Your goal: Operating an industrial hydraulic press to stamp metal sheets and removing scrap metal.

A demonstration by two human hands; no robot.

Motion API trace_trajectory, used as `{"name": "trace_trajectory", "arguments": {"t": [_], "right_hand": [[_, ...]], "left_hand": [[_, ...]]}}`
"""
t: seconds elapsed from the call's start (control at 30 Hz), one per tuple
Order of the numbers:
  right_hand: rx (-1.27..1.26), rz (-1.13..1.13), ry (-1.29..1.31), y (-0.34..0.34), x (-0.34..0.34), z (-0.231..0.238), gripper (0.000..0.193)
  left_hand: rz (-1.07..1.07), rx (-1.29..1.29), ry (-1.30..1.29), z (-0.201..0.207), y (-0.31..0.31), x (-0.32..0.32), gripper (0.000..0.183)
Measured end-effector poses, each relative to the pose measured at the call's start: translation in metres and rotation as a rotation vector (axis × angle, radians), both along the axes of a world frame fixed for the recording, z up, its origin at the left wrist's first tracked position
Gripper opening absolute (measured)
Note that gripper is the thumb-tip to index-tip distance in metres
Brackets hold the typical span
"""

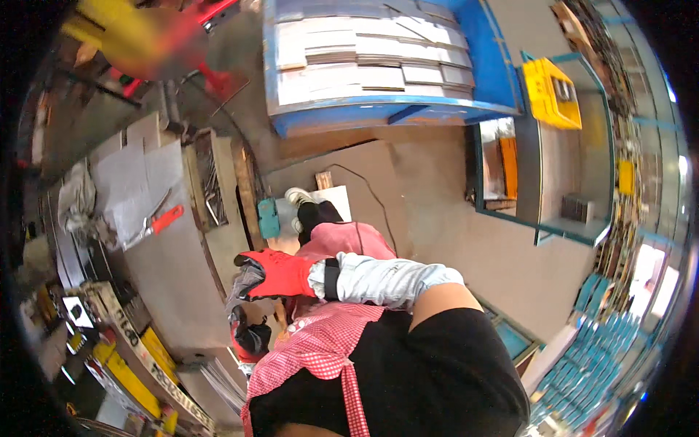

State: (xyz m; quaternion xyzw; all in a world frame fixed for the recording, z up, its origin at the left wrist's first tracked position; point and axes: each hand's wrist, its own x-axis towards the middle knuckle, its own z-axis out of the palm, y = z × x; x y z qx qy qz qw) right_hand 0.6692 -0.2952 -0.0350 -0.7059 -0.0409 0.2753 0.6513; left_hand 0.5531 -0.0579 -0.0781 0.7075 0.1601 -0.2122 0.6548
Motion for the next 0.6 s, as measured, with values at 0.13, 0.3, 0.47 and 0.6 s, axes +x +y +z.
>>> {"name": "trace_trajectory", "arguments": {"t": [0.13, 0.3, 0.47, 0.6], "right_hand": [[-0.075, -0.198, -0.073, -0.02, -0.029, -0.004, 0.065], [-0.076, -0.269, 0.012, -0.039, -0.037, 0.012, 0.064], [-0.083, -0.388, -0.081, -0.075, -0.05, -0.011, 0.074], [-0.275, -0.32, 0.026, -0.145, -0.06, 0.005, 0.085]], "left_hand": [[-0.154, -0.033, -0.057, -0.023, -0.004, 0.016, 0.036], [-0.073, -0.589, 0.215, 0.025, -0.045, 0.049, 0.039], [-0.151, -0.558, 0.304, 0.04, -0.092, 0.066, 0.041], [-0.205, -0.641, 0.405, 0.068, -0.201, 0.078, 0.044]]}}
